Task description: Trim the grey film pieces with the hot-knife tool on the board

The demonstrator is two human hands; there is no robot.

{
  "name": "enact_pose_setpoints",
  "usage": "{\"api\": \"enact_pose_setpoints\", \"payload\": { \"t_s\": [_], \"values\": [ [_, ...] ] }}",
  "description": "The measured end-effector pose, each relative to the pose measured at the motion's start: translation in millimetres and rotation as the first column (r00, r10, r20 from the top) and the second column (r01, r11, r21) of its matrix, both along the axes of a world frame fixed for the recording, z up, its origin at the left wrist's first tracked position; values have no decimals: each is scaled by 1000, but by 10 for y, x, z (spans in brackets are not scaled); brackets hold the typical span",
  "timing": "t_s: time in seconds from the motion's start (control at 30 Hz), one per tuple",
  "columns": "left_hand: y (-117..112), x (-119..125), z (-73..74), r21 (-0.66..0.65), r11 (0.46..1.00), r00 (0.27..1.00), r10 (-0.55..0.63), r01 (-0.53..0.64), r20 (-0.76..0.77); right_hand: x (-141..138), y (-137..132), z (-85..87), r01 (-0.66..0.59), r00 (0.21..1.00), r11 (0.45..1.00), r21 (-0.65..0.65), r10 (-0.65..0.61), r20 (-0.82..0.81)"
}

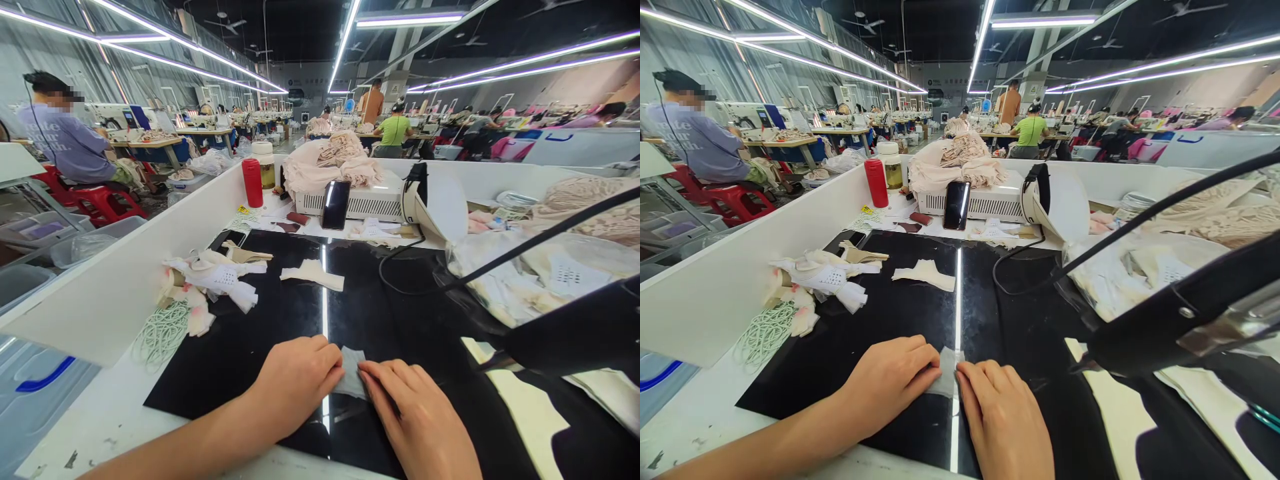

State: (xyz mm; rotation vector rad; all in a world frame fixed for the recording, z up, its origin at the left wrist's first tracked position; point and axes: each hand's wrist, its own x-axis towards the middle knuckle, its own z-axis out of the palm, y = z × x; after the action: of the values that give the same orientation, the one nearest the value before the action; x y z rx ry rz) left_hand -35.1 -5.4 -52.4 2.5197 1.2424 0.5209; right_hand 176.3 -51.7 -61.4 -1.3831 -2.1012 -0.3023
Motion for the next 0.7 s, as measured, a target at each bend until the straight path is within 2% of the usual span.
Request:
{"api": "enact_pose_setpoints", "payload": {
  "t_s": [0.1, 0.17, 0.23, 0.3, 0.37, 0.53, 0.7],
  "values": [
    [3, -8, 4, 11, 1000, 1000, 4, -4, 7, -13, -4, 1, -1, 1000, 1000, 1, 1, 3],
    [2, -4, 4, 73, 997, 1000, 1, -3, 29, -29, -4, 3, 1, 1000, 1000, 5, -1, 10],
    [-3, 10, 8, 214, 977, 998, -37, 25, 51, -46, -1, 5, 4, 1000, 1000, 9, -4, 14],
    [-15, 35, 17, 370, 926, 994, -98, 75, 42, -59, 5, 7, 9, 1000, 1000, 16, -9, 14],
    [-37, 66, 29, 447, 886, 988, -150, 123, 25, -65, 9, 5, 17, 1000, 1000, 20, -18, 13],
    [-93, 140, 35, 489, 848, 963, -263, 203, 56, -66, -5, -58, 16, 999, 1000, 27, -17, 36],
    [-77, 159, -12, 546, 810, 960, -277, 214, 35, -71, -13, -128, 32, 999, 999, 19, -32, -2]
  ]
}}
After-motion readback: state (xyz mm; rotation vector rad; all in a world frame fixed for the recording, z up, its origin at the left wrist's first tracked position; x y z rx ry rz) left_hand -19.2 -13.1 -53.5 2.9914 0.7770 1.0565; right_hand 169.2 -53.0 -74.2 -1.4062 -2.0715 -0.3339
